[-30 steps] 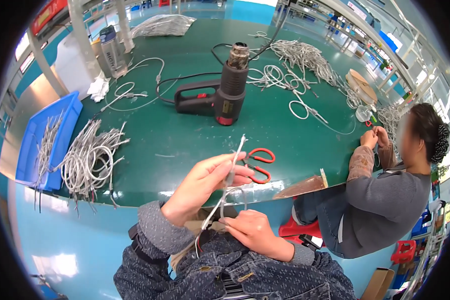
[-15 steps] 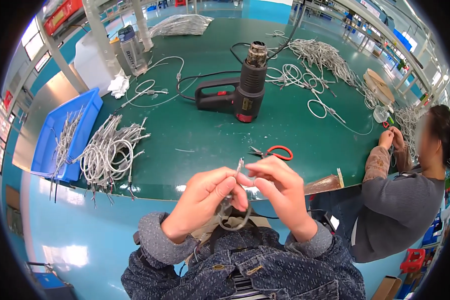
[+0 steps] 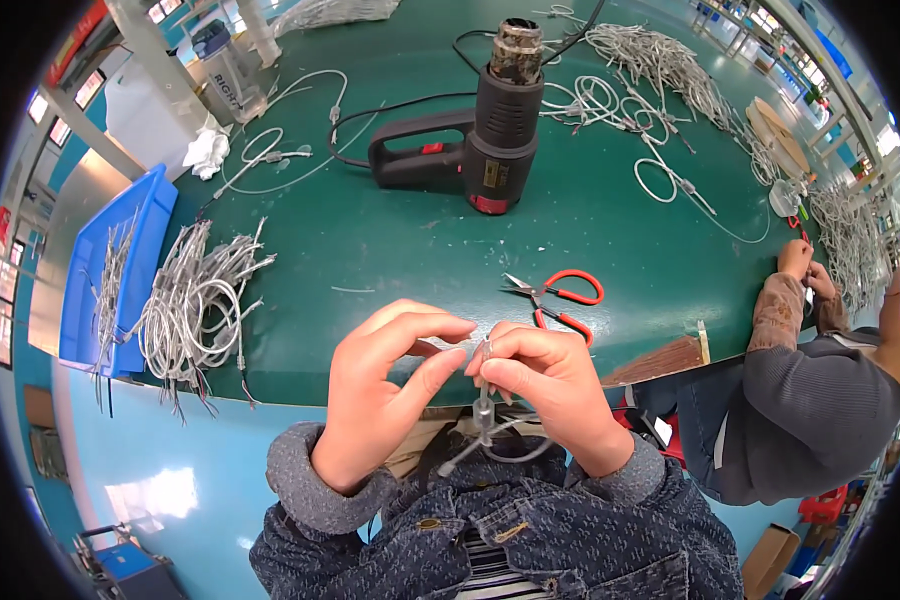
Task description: Manual assembly of electrical wiring components involving cutting and heat-shrinking tubing.
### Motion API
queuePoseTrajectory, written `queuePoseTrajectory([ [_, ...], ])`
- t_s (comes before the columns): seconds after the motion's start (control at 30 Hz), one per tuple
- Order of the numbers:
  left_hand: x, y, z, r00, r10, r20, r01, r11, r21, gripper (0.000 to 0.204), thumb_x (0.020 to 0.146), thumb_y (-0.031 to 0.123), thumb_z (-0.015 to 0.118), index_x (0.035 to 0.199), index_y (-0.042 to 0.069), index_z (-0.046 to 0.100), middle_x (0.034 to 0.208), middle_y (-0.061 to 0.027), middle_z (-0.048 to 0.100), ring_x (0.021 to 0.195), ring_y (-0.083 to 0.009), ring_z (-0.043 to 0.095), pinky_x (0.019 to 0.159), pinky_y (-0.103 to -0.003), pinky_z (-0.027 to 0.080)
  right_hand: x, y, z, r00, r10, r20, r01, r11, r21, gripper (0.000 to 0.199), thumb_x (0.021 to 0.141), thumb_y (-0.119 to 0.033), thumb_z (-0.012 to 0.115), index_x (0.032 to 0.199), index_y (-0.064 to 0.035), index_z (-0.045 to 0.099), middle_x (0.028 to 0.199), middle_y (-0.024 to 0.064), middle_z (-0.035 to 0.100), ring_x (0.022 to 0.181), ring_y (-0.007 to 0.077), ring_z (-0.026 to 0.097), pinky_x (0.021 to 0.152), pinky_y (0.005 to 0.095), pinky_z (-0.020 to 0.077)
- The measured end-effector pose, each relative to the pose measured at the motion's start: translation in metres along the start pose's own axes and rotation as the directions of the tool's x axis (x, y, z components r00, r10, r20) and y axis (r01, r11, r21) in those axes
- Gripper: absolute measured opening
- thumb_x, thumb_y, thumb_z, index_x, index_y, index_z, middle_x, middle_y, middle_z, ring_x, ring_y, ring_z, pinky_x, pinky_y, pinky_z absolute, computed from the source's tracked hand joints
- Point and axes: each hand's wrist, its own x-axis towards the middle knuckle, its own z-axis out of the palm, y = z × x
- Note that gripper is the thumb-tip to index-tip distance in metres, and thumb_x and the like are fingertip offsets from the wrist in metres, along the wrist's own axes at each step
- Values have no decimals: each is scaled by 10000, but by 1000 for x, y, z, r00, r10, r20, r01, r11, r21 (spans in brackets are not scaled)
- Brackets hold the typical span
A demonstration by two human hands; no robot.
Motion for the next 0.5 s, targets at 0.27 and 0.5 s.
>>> queuePoseTrajectory([
  [0.27,0,-5,-3,991,-89,98,97,992,-80,89,828,-43,613,914,-52,632,903,-104,607,776,-149,609,694,-246,499,3,5,4,999,13,30,-13,1000,9,82,862,14,564,854,45,639,828,60,603,677,87,520,593,219,416],
  [0.5,-2,-6,-4,996,-11,88,8,1000,26,59,820,-40,621,877,-54,627,852,-105,614,762,-153,610,678,-248,497,1,7,2,999,9,50,-9,1000,-5,49,843,30,582,847,48,627,839,56,596,692,91,521,604,221,411],
])
